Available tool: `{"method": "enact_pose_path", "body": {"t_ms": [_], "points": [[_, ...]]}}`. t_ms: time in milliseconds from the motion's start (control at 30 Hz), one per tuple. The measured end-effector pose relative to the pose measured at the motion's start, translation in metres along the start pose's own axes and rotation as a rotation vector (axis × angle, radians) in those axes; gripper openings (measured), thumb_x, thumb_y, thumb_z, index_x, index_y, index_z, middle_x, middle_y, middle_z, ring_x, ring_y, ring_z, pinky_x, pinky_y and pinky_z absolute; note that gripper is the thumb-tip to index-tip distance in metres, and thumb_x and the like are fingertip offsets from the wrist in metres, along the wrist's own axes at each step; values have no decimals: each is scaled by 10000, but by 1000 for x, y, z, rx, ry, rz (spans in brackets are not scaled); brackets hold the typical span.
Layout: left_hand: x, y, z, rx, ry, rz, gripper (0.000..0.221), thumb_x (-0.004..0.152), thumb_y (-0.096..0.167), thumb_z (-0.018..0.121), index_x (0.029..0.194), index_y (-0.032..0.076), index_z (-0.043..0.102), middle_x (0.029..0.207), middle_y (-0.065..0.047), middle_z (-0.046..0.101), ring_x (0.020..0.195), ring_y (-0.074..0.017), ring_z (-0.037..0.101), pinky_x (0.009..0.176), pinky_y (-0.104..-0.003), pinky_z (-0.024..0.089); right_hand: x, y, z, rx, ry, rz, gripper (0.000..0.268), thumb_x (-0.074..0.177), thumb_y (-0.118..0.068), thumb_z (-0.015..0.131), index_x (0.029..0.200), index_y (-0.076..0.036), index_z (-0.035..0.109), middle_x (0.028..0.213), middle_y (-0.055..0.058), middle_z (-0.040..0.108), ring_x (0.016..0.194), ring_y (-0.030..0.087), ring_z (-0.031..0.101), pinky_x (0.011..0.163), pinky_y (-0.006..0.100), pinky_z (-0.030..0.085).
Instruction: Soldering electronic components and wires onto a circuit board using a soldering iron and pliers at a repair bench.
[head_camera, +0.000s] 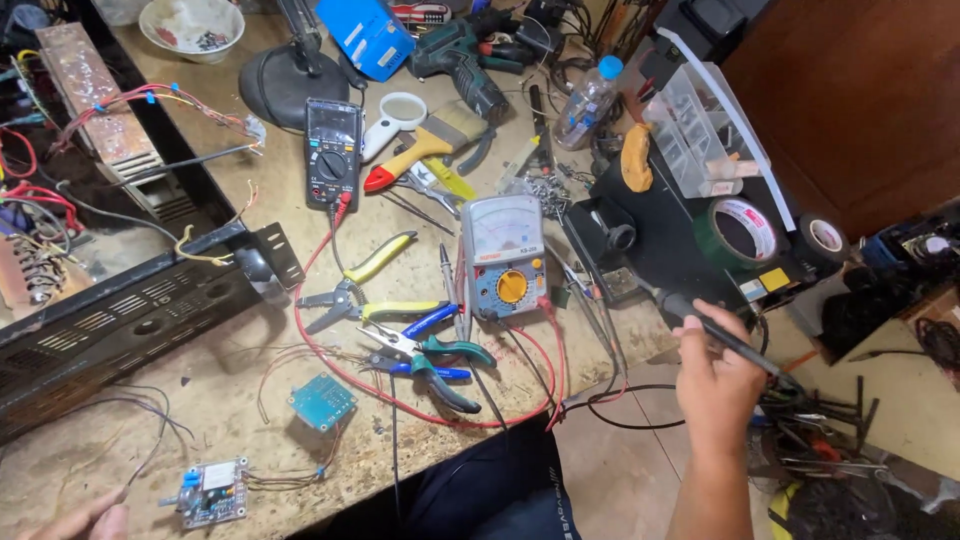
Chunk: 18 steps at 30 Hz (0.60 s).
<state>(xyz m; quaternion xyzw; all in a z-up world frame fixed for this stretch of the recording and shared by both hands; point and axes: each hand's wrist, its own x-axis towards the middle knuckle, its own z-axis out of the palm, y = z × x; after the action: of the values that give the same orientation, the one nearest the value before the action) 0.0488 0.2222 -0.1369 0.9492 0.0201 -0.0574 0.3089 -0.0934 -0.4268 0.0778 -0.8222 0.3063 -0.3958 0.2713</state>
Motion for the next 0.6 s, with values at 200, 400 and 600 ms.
{"method": "enact_pose_path", "body": {"t_ms": [200,400,600], "points": [[-1,59,-38,130,-323,-108,498,788,289,716,1234,470,845,1226,149,871,1160,-45,797,1053,-200,564,-8,14,2,-24,-62,-6,179,975,-48,614,1110,-44,731,972,81,739,924,202,710,825,322,550],[-94,239,-43,-217,315,246,193,955,254,702,1127,250,789,822,-47,589,559,-115,465,620,-269,387,3,13,9,-2,-13,-63,146,1069,-16,612,1163,38,709,929,151,713,829,228,738,772,299,572],[-90,286,-54,-442,271,334,123,898,74,764,1011,108,798,824,-23,613,657,-75,581,571,-188,507,-16,62,-16,-20,-46,-252,210,1381,-36,510,1404,137,627,1170,254,699,1032,310,750,876,348,567]]}}
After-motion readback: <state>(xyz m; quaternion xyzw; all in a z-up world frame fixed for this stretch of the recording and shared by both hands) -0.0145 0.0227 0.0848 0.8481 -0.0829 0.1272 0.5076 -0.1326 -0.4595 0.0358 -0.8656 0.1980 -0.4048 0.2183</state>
